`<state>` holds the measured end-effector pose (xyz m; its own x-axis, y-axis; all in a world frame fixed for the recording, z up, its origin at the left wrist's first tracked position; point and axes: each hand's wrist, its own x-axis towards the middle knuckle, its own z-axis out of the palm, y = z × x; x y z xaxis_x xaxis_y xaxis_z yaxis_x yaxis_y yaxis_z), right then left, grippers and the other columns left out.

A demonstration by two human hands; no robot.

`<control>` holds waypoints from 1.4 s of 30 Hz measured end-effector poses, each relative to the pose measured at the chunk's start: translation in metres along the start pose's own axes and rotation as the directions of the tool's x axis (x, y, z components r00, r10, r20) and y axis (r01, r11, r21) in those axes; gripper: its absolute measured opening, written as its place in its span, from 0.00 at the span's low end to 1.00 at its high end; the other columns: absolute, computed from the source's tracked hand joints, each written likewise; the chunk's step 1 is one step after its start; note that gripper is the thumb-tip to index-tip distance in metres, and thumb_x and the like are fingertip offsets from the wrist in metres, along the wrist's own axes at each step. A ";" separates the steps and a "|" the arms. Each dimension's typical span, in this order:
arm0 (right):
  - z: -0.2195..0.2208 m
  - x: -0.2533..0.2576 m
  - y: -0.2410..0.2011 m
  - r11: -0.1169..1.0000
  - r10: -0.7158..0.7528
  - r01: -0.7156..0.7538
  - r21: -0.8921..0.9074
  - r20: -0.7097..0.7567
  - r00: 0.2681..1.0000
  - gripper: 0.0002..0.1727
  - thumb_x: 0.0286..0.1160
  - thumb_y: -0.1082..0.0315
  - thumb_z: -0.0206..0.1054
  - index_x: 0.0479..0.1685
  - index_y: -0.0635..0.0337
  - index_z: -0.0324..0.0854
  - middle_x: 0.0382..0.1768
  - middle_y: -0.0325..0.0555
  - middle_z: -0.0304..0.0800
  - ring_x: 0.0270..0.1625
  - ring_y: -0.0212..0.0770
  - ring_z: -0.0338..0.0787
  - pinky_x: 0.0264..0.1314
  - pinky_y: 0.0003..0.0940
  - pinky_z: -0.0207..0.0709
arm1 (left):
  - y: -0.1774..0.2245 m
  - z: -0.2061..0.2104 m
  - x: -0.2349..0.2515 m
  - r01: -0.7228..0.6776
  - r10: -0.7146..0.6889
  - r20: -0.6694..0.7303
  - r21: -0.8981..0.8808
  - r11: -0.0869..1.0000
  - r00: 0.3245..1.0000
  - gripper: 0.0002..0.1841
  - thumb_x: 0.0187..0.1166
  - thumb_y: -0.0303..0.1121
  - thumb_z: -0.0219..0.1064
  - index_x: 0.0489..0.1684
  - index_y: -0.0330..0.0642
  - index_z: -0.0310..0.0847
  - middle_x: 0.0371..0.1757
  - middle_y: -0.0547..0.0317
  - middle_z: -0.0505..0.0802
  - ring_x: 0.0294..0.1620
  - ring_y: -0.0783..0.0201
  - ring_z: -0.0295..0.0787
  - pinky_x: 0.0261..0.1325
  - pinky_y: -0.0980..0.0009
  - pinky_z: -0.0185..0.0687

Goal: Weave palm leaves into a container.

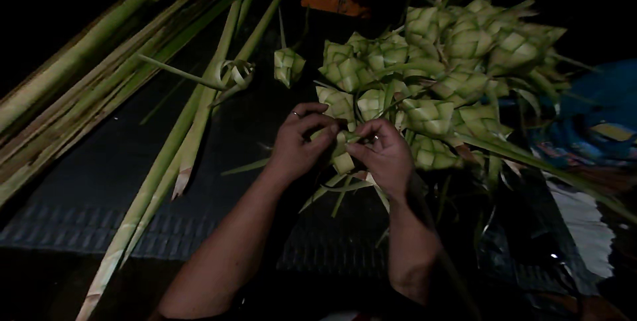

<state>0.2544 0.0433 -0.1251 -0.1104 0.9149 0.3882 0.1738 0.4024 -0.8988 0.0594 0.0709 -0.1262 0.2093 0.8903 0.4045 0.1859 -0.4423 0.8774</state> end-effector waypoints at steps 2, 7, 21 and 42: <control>-0.001 0.001 0.005 0.997 -0.082 0.082 0.017 0.028 0.996 0.13 0.66 0.71 0.79 0.40 0.52 0.78 0.46 0.34 0.83 0.46 0.25 0.87 0.47 0.22 0.88 | 0.000 -0.005 0.002 -0.033 0.033 0.003 -0.030 0.999 0.999 0.09 0.81 0.36 0.68 0.48 0.42 0.91 0.67 0.57 0.85 0.66 0.70 0.82 0.66 0.73 0.82; -0.001 0.002 0.005 0.987 -0.161 0.160 -0.024 -0.030 0.986 0.10 0.73 0.64 0.76 0.44 0.51 0.78 0.50 0.30 0.82 0.49 0.21 0.85 0.51 0.18 0.86 | -0.002 -0.005 0.000 -0.248 0.238 0.144 0.055 0.967 0.961 0.23 0.71 0.43 0.78 0.60 0.40 0.88 0.72 0.48 0.82 0.72 0.61 0.79 0.73 0.65 0.79; 0.007 -0.006 -0.017 0.974 0.002 -0.019 -0.225 -0.077 0.997 0.15 0.76 0.74 0.68 0.61 0.60 0.85 0.44 0.39 0.91 0.35 0.21 0.86 0.37 0.16 0.83 | -0.004 -0.001 0.001 -0.185 0.170 0.090 0.185 0.965 0.981 0.18 0.75 0.40 0.76 0.57 0.40 0.91 0.62 0.52 0.90 0.65 0.60 0.85 0.70 0.61 0.80; 0.019 -0.010 -0.020 0.956 -0.061 0.021 -0.292 -0.130 0.990 0.19 0.77 0.71 0.69 0.67 0.60 0.83 0.56 0.45 0.89 0.42 0.24 0.90 0.41 0.20 0.87 | 0.004 -0.001 -0.001 -0.087 0.093 -0.036 0.142 0.986 0.995 0.12 0.84 0.34 0.65 0.53 0.40 0.92 0.56 0.55 0.91 0.60 0.70 0.86 0.66 0.73 0.81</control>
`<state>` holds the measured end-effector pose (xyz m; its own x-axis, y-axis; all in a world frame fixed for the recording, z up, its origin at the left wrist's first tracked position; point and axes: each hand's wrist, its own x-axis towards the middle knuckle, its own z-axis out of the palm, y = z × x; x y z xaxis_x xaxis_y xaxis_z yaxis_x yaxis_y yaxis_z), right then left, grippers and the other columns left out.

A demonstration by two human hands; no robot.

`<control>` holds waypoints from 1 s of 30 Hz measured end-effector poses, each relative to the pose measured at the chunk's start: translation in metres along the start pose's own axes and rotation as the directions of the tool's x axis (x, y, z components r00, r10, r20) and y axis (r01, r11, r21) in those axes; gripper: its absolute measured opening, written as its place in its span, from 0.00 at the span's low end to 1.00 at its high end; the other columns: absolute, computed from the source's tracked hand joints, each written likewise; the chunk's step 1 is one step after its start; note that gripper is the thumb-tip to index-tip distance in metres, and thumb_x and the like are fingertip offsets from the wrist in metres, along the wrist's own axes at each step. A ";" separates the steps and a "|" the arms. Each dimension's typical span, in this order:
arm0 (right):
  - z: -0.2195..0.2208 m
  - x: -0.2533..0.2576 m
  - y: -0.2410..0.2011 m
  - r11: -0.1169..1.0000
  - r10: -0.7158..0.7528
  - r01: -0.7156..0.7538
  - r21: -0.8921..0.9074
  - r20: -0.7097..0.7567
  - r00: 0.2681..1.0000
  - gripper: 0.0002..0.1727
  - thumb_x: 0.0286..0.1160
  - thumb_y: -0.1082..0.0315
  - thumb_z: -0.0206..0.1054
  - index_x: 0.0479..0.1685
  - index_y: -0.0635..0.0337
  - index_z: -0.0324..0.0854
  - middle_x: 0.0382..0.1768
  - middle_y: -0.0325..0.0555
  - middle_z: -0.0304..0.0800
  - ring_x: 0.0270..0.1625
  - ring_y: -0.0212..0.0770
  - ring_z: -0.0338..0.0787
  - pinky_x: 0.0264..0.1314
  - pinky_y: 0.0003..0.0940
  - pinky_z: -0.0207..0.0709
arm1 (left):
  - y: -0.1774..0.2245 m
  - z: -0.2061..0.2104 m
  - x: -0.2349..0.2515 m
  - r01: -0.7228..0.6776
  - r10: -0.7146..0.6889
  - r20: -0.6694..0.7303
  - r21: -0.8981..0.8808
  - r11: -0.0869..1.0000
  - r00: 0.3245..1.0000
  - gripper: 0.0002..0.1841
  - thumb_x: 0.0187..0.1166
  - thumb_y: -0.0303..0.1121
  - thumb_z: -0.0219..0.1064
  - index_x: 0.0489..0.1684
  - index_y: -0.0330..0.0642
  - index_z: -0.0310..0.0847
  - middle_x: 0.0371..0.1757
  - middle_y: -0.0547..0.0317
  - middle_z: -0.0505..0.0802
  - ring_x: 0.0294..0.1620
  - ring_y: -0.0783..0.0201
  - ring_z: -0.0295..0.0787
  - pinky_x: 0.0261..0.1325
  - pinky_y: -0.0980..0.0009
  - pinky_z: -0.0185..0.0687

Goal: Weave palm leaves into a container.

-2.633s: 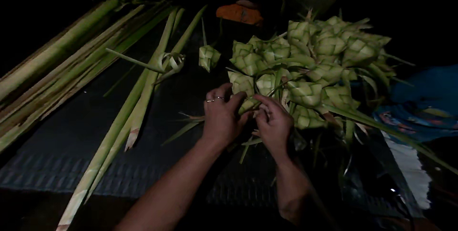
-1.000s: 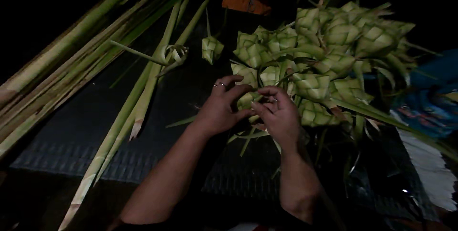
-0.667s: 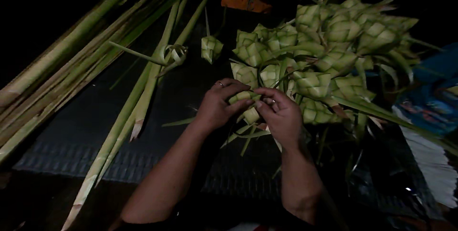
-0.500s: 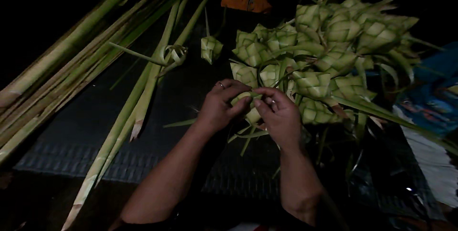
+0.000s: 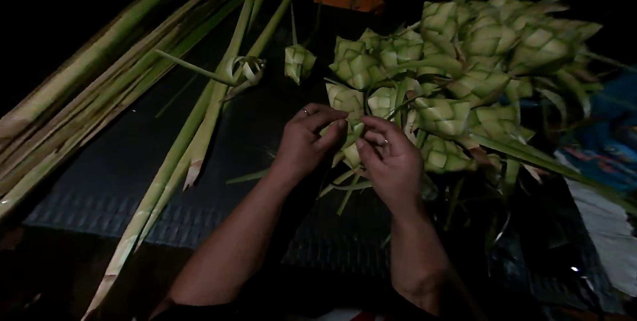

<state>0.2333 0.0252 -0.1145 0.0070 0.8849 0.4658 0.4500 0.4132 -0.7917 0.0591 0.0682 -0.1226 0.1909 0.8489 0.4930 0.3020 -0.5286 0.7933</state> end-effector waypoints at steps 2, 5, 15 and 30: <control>0.002 0.000 0.000 0.999 -0.013 0.013 -0.029 0.002 1.000 0.22 0.76 0.71 0.72 0.69 0.61 0.81 0.60 0.50 0.86 0.49 0.29 0.91 0.49 0.24 0.89 | 0.002 0.001 -0.001 -0.017 0.022 -0.048 0.101 0.995 0.999 0.12 0.84 0.36 0.66 0.53 0.41 0.93 0.55 0.54 0.92 0.60 0.65 0.86 0.66 0.67 0.80; 0.006 0.001 0.006 0.999 -0.007 0.005 -0.042 -0.050 0.999 0.20 0.74 0.69 0.73 0.64 0.63 0.79 0.52 0.49 0.87 0.47 0.30 0.91 0.48 0.25 0.88 | 0.006 0.005 -0.003 -0.070 0.092 -0.093 0.216 0.974 0.991 0.13 0.81 0.38 0.69 0.52 0.40 0.92 0.56 0.49 0.91 0.61 0.55 0.85 0.66 0.60 0.79; 0.019 -0.003 -0.005 0.982 -0.043 0.022 -0.188 -0.109 0.993 0.13 0.81 0.64 0.67 0.56 0.60 0.90 0.72 0.53 0.80 0.67 0.42 0.84 0.64 0.37 0.83 | 0.014 0.011 -0.006 0.202 -0.204 -0.220 -0.030 0.979 0.954 0.17 0.89 0.39 0.61 0.64 0.39 0.85 0.64 0.49 0.84 0.64 0.59 0.80 0.65 0.62 0.78; 0.027 -0.003 -0.011 0.989 0.009 0.014 0.146 -0.156 0.988 0.24 0.83 0.58 0.63 0.74 0.58 0.83 0.85 0.60 0.64 0.85 0.50 0.68 0.80 0.41 0.71 | 0.008 0.034 -0.014 -0.060 0.021 -0.273 -0.136 0.989 0.962 0.24 0.85 0.41 0.61 0.73 0.34 0.78 0.69 0.47 0.84 0.70 0.64 0.80 0.73 0.66 0.77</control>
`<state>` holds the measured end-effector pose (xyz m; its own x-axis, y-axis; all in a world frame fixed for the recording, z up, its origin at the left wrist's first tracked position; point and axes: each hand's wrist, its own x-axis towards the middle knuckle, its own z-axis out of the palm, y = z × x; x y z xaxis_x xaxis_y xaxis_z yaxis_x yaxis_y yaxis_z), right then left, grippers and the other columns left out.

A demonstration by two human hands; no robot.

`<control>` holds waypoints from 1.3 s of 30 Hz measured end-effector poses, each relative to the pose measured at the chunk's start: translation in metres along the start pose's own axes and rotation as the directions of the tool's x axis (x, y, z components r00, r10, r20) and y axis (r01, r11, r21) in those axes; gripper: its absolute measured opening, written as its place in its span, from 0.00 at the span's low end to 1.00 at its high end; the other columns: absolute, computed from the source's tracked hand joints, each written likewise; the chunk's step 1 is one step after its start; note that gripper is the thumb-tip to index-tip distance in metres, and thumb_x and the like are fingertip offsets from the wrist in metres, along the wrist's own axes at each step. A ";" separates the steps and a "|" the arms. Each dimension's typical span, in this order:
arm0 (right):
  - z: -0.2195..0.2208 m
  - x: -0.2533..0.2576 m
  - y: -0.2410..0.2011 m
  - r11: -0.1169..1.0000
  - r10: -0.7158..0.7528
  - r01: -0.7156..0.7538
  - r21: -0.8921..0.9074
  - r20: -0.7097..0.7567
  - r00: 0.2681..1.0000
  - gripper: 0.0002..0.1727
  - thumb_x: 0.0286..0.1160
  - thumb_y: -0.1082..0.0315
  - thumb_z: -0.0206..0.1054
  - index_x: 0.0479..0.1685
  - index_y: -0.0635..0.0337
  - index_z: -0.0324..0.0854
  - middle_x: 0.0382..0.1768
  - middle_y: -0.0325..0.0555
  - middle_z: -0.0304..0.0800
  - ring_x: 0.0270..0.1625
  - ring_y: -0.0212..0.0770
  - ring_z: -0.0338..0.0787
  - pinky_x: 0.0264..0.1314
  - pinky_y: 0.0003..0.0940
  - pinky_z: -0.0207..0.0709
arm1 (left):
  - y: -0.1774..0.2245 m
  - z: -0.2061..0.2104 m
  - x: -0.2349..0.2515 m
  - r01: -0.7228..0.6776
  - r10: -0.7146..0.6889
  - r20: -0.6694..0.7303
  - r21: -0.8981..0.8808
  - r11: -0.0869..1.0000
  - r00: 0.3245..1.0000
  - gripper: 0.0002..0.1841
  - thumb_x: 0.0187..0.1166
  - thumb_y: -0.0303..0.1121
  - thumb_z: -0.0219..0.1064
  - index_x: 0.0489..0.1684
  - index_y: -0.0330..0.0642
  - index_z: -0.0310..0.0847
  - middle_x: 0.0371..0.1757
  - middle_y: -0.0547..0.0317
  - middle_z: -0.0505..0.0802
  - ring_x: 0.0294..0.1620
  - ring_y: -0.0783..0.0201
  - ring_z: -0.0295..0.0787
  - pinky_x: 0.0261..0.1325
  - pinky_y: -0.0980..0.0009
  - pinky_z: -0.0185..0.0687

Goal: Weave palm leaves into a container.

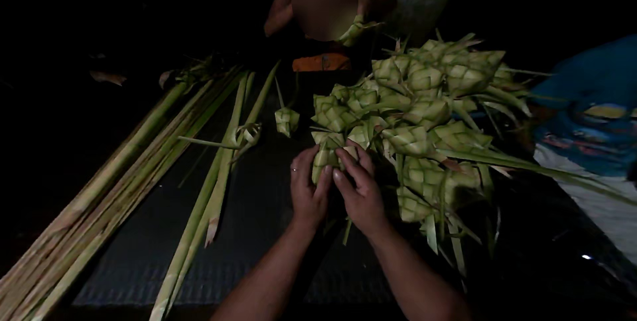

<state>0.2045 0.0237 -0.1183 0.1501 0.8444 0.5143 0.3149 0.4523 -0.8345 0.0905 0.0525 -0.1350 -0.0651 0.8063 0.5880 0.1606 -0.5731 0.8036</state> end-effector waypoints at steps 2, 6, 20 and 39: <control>0.001 0.000 0.000 0.997 -0.006 0.007 0.075 -0.005 1.000 0.24 0.83 0.58 0.64 0.73 0.58 0.84 0.87 0.61 0.61 0.88 0.51 0.64 0.82 0.40 0.69 | 0.000 0.003 -0.003 -0.024 0.024 -0.007 -0.023 0.999 1.000 0.24 0.87 0.42 0.59 0.73 0.32 0.77 0.67 0.47 0.85 0.69 0.65 0.80 0.73 0.67 0.76; -0.002 0.008 -0.004 0.933 0.131 -0.104 0.344 -0.056 0.990 0.12 0.79 0.62 0.67 0.50 0.55 0.93 0.87 0.46 0.65 0.86 0.40 0.67 0.78 0.32 0.74 | -0.003 0.011 -0.007 -0.099 0.099 0.006 -0.022 0.995 0.995 0.25 0.83 0.41 0.65 0.71 0.32 0.78 0.66 0.44 0.84 0.67 0.64 0.80 0.71 0.68 0.77; 0.013 0.012 -0.028 0.690 0.413 -0.270 0.672 -0.059 0.909 0.02 0.72 0.75 0.69 0.35 0.58 0.86 0.52 0.42 0.89 0.53 0.31 0.88 0.57 0.28 0.84 | -0.006 0.015 -0.010 -0.153 0.154 0.003 0.166 0.974 0.988 0.37 0.86 0.60 0.54 0.83 0.38 0.68 0.65 0.39 0.78 0.66 0.57 0.77 0.69 0.63 0.77; 0.006 0.014 -0.023 0.834 0.305 -0.216 0.508 -0.098 0.947 0.07 0.71 0.74 0.70 0.25 0.57 0.84 0.76 0.43 0.76 0.74 0.34 0.78 0.67 0.29 0.80 | -0.013 -0.003 0.004 -0.149 0.120 0.121 0.273 0.950 0.985 0.34 0.85 0.64 0.52 0.78 0.47 0.76 0.63 0.44 0.80 0.62 0.53 0.80 0.59 0.56 0.83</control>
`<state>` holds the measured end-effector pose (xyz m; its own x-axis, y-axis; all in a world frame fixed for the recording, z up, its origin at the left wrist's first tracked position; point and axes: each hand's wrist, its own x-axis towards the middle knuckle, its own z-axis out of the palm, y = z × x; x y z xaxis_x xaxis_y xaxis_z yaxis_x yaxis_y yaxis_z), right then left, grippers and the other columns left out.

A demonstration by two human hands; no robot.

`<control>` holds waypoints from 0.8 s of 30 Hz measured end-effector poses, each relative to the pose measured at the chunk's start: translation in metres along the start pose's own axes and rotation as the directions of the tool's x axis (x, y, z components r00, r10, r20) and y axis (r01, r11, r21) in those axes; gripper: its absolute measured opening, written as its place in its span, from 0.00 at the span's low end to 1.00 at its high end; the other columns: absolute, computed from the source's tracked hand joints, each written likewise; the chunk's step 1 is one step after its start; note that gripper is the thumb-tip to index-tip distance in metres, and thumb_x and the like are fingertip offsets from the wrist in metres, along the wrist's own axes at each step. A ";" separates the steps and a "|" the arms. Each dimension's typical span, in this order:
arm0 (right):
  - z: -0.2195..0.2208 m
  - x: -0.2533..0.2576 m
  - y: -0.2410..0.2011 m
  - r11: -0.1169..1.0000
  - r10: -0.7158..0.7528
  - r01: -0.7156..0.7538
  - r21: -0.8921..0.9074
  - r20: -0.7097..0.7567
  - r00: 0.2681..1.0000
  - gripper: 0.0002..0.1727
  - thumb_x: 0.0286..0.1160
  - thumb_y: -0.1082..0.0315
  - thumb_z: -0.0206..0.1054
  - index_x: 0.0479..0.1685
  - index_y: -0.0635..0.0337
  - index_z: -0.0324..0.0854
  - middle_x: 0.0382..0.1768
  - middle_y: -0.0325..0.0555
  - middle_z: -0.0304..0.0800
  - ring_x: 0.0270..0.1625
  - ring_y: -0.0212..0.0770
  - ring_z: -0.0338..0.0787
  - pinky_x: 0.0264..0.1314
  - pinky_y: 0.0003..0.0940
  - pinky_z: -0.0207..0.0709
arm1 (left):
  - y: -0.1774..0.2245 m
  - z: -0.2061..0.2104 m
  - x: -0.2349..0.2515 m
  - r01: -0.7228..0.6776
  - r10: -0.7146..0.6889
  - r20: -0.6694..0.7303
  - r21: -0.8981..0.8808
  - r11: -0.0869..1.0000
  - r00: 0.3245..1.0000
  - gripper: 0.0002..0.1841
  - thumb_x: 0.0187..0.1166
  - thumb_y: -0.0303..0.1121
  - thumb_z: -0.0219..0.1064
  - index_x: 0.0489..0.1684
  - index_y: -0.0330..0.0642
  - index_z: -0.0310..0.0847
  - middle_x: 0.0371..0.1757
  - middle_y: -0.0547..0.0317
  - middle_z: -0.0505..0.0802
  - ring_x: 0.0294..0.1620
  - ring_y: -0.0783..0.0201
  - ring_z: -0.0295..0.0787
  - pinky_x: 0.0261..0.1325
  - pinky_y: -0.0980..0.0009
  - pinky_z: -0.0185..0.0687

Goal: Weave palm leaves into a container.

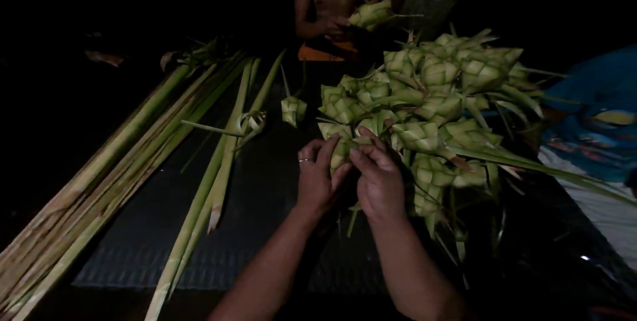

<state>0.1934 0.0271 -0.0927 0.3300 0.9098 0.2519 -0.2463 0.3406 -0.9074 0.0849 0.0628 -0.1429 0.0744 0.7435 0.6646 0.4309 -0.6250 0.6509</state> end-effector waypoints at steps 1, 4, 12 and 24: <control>-0.001 0.000 -0.002 0.999 0.035 -0.035 0.028 0.003 0.999 0.07 0.72 0.75 0.68 0.27 0.58 0.84 0.73 0.43 0.79 0.72 0.34 0.80 0.68 0.30 0.80 | -0.003 -0.001 0.002 -0.020 0.020 0.017 -0.005 1.000 1.000 0.35 0.85 0.64 0.52 0.78 0.47 0.77 0.63 0.44 0.80 0.62 0.53 0.80 0.60 0.56 0.82; -0.002 0.000 -0.007 0.980 0.149 -0.145 0.139 -0.014 0.989 0.08 0.75 0.76 0.64 0.31 0.58 0.86 0.54 0.41 0.91 0.55 0.32 0.88 0.61 0.31 0.83 | -0.013 -0.005 0.007 -0.109 0.111 0.056 -0.046 0.993 0.992 0.36 0.86 0.65 0.49 0.77 0.45 0.77 0.63 0.44 0.80 0.65 0.54 0.78 0.67 0.57 0.78; -0.001 -0.004 -0.005 0.967 0.179 -0.179 0.182 0.017 0.984 0.07 0.78 0.75 0.64 0.41 0.59 0.88 0.50 0.41 0.92 0.54 0.33 0.89 0.62 0.31 0.83 | -0.011 -0.003 0.006 -0.084 0.091 0.040 -0.143 0.986 0.995 0.33 0.89 0.61 0.46 0.76 0.45 0.78 0.65 0.48 0.79 0.67 0.59 0.77 0.69 0.61 0.77; 0.005 -0.010 0.011 0.886 -0.258 0.233 -0.402 -0.007 0.966 0.07 0.74 0.68 0.69 0.42 0.54 0.92 0.80 0.47 0.71 0.81 0.38 0.72 0.73 0.30 0.76 | 0.004 -0.005 0.001 0.171 -0.175 -0.030 -0.117 0.978 0.984 0.30 0.92 0.50 0.45 0.87 0.42 0.65 0.70 0.40 0.76 0.67 0.52 0.77 0.64 0.56 0.81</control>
<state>0.1826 0.0231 -0.1033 0.3891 0.7895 0.4746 0.2246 0.4183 -0.8801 0.0824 0.0598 -0.1381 -0.0289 0.8341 0.5509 0.3292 -0.5125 0.7931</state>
